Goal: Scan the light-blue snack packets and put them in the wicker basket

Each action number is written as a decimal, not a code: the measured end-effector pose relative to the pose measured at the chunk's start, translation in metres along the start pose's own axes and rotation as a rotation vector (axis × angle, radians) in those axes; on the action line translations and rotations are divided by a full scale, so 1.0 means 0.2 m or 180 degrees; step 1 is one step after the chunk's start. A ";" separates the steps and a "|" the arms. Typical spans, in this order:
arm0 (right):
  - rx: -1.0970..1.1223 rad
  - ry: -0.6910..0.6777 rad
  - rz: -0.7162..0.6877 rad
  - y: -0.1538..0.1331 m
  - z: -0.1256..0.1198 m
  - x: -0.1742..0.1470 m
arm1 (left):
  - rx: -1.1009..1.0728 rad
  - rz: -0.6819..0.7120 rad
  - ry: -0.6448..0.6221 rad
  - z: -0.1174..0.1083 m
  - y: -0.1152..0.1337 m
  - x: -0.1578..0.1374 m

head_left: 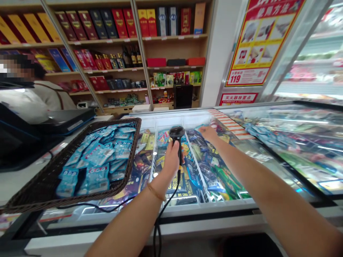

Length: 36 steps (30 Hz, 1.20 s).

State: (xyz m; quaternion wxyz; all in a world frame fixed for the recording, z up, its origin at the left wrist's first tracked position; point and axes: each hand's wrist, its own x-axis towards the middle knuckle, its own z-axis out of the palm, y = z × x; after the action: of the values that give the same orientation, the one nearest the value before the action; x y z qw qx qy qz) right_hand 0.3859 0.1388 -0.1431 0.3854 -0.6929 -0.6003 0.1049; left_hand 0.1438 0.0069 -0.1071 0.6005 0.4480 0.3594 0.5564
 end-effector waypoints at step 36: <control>0.3413 0.0089 0.0718 -0.26 -0.16 -0.24 | -0.0120 0.0009 -0.0892 -0.01 0.00 -0.11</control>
State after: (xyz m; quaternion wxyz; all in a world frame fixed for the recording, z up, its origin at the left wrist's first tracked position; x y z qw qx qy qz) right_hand 0.3535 0.0800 -0.1013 0.6789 -0.4607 -0.3795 0.4276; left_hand 0.1391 -0.0143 -0.1090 0.6524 0.5103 0.2608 0.4959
